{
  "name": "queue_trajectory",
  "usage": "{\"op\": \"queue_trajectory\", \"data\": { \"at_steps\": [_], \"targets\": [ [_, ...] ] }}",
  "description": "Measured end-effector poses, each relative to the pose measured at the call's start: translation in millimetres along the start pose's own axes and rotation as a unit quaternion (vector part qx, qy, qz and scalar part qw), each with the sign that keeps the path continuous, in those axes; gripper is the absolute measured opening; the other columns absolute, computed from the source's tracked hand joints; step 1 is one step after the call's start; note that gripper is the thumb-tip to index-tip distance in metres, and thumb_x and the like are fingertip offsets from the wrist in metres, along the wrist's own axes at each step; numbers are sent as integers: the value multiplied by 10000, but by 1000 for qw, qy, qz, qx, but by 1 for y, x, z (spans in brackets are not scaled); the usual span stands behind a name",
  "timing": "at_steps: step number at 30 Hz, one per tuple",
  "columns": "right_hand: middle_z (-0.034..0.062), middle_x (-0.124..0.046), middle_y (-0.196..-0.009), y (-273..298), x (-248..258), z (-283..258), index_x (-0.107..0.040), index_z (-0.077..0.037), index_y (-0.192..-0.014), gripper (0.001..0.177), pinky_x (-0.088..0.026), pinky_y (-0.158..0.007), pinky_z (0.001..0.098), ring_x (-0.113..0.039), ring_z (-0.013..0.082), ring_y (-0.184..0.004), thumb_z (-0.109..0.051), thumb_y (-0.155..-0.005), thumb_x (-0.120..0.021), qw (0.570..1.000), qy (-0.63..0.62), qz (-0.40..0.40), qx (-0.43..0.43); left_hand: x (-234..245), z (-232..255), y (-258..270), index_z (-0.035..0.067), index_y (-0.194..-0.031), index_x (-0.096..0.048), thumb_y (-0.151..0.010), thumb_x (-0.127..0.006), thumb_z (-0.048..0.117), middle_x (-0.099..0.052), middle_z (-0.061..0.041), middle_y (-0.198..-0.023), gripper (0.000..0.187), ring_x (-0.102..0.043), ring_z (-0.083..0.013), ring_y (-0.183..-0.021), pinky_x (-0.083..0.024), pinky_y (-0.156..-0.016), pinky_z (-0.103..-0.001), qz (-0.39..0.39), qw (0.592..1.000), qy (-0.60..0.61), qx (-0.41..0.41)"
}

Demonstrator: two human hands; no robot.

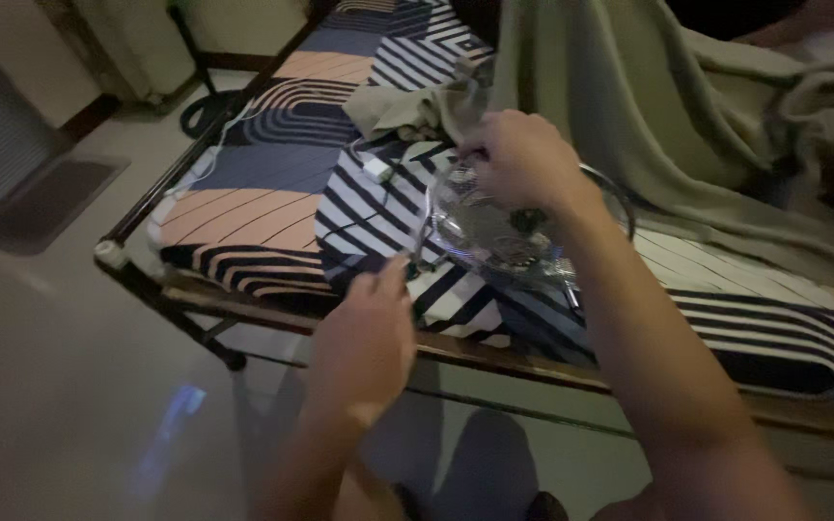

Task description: The person uses a screwdriver to tighten screws on the metal cage of a small electric fan placed on a bed. They rotate the fan to access different screw locations and continue tightening throughout the clip.

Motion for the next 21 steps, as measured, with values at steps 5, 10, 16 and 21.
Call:
{"op": "queue_trajectory", "data": {
  "at_steps": [5, 10, 16, 21],
  "targets": [
    [138, -717, -1078, 9, -1, 4, -765, -79, -1130, 263, -502, -941, 470, -642, 337, -1074, -165, -899, -672, 986, -2, 119, 120, -36, -22, 18, 79, -1410, -558, -948, -642, 232, -677, -105, -861, 494, -651, -213, -738, -534, -696, -346, 111, 955, 276, -3],
    [152, -698, -1158, 32, 10, 29, -712, -21, -1210, 334, -504, -967, 433, -638, 342, -1103, -131, -896, -682, 966, -101, 143, 187, -113, -30, 6, 79, -1301, -570, -973, -607, 169, -584, -9, -797, 342, -530, -101, -638, -455, -551, -304, 77, 818, 565, 79],
    [99, -681, -1199, 87, 1, 119, -672, -34, -1263, 299, -553, -940, 351, -676, 224, -1086, -147, -994, -606, 946, -276, 163, 45, -166, -20, 6, 71, -1231, -525, -1087, -540, 144, -505, 12, -823, 162, -474, -67, -676, -437, -621, -254, 118, 787, 588, -148],
    [155, -732, -1008, 141, -60, 214, -747, 7, -1100, 246, -551, -839, 380, -674, 264, -924, -212, -1054, -646, 907, -283, 210, -229, -196, -18, 23, 58, -1162, -598, -998, -623, 153, -434, 7, -706, 191, -404, -89, -600, -378, -556, -269, 32, 874, 482, -60]
  ]
}}
Point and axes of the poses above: each hand's wrist, its own y-axis away from the middle knuckle, its own x-axis out of the back of the hand, z = x × y, the point moved 3 cm from there along -y, towards the middle knuckle
